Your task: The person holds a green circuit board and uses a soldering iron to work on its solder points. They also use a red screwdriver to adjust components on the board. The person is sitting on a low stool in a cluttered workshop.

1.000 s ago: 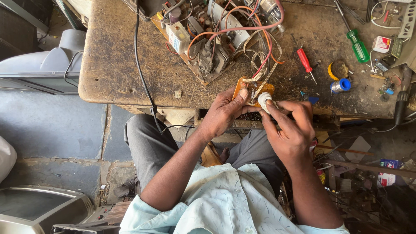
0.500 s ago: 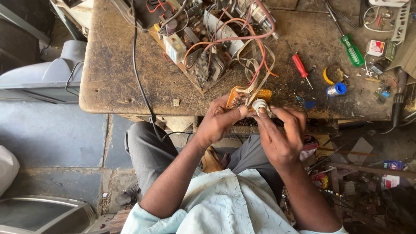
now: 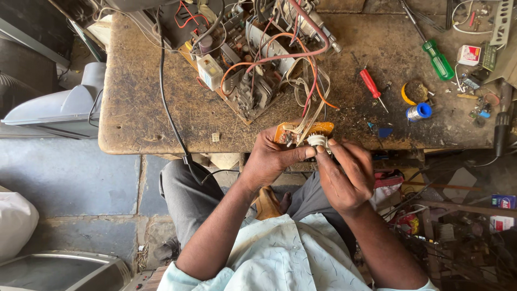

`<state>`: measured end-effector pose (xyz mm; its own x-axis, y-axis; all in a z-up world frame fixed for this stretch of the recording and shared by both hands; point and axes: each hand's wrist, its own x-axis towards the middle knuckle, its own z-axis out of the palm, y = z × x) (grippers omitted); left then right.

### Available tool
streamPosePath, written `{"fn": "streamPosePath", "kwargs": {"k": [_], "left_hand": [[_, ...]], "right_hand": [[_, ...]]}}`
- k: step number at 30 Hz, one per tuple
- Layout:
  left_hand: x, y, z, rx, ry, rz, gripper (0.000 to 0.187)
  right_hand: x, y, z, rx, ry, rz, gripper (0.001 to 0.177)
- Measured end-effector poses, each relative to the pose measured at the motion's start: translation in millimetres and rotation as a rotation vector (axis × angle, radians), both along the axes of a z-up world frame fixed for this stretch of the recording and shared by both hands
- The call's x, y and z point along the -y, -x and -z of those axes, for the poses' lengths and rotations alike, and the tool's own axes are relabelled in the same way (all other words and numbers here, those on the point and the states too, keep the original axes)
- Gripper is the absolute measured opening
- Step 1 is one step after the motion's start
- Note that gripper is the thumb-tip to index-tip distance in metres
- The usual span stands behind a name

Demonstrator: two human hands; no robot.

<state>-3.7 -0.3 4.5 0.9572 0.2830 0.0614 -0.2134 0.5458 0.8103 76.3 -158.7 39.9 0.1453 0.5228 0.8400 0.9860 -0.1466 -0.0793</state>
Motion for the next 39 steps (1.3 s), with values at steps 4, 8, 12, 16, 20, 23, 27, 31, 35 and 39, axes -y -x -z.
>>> {"fn": "streamPosePath", "kwargs": {"k": [4, 8, 12, 16, 20, 23, 27, 31, 35, 39], "left_hand": [[2, -1, 4, -0.012, -0.028, -0.017, 0.043], [2, -2, 7, -0.023, -0.036, -0.027, 0.045], [1, 0, 6, -0.016, -0.065, -0.023, 0.048], [2, 0, 5, -0.009, -0.066, -0.030, 0.049], [1, 0, 6, -0.016, -0.056, -0.023, 0.048], [2, 0, 7, -0.021, -0.001, -0.026, 0.049], [1, 0, 10, -0.017, -0.004, -0.026, 0.042], [0, 2, 12, 0.003, 0.003, -0.019, 0.037], [1, 2, 12, 0.026, 0.062, -0.013, 0.033], [0, 2, 11, 0.043, 0.084, -0.009, 0.033]], "right_hand": [[0, -1, 1, -0.006, 0.001, 0.006, 0.027], [1, 1, 4, -0.040, -0.011, 0.020, 0.029], [0, 3, 6, -0.054, -0.001, 0.047, 0.033], [1, 5, 2, -0.071, 0.014, 0.041, 0.036], [1, 7, -1, -0.107, 0.017, 0.035, 0.038], [0, 8, -1, -0.114, 0.012, 0.035, 0.037], [-2, 9, -1, -0.090, 0.006, 0.036, 0.036], [-2, 11, -3, -0.087, 0.009, 0.041, 0.036], [-3, 14, -7, -0.100, 0.010, 0.040, 0.036], [-3, 14, -11, -0.126, 0.019, 0.030, 0.035]]}}
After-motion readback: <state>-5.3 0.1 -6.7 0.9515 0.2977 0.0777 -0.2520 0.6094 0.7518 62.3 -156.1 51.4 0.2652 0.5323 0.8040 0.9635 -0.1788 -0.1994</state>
